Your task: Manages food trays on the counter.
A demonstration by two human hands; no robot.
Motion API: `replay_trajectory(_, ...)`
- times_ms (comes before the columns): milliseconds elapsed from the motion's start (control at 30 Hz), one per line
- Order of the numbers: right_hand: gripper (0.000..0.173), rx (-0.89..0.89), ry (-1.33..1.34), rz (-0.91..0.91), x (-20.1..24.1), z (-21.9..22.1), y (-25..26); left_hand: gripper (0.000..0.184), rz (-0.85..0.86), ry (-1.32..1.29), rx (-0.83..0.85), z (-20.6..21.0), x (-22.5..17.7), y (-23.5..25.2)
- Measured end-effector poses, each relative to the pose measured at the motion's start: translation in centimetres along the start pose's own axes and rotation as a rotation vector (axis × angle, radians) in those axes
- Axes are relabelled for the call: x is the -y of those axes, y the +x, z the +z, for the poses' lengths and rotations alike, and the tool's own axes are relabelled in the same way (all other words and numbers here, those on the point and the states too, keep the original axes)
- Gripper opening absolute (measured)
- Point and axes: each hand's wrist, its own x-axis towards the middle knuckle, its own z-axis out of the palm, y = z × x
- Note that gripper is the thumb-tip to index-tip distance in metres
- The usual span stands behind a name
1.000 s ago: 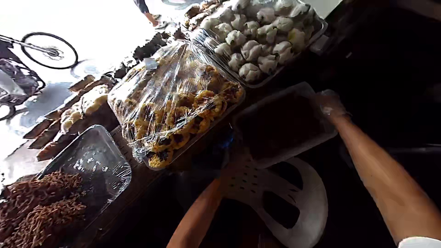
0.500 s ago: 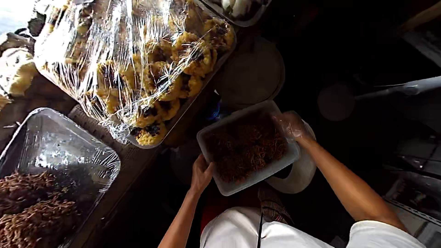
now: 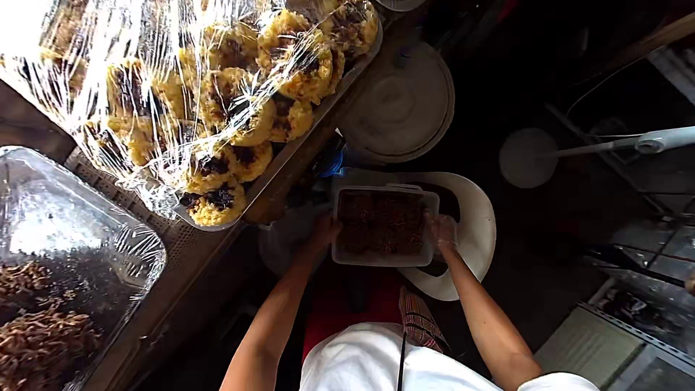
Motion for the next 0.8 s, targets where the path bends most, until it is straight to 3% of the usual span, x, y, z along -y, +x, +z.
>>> replay_trajectory(133,0.046,-0.035,-0.146,-0.001,1.8,-1.6,-1.8,0.041,-0.049,0.019,-0.003,0.5,-0.6,-0.6)
replay_trajectory(200,0.058,-0.096,-0.183,-0.1,4.7,-1.0,-3.8,0.039,-0.05,-0.005,-0.024,0.4,-0.5,-0.9)
replay_trajectory(267,0.062,-0.085,-0.215,-0.183,6.5,1.5,-4.0,0.039,-0.065,-0.036,-0.054,0.9,0.2,-1.4)
replay_trajectory(367,0.07,-0.029,-0.248,-0.144,7.1,4.8,-3.1,0.052,-0.067,-0.124,-0.083,2.1,0.9,-3.1)
replay_trajectory(433,0.066,-0.103,-0.207,-0.191,7.2,6.2,-2.9,0.058,-0.04,-0.224,-0.131,1.9,1.6,-5.7)
replay_trajectory(500,0.061,-0.137,-0.19,-0.246,7.7,6.4,-2.8,0.055,0.011,-0.323,-0.206,2.4,3.3,-7.9)
replay_trajectory(567,0.052,-0.053,-0.221,-0.249,8.6,6.1,-3.1,0.054,0.036,-0.384,-0.228,2.8,5.6,-9.9)
replay_trajectory(700,0.052,0.006,-0.296,-0.205,9.2,6.7,-2.3,0.049,0.001,-0.372,-0.212,3.1,9.8,-13.8)
replay_trajectory(800,0.051,-0.02,-0.232,-0.112,9.2,5.6,-4.3,0.047,-0.123,-0.442,-0.202,3.0,12.8,-16.7)
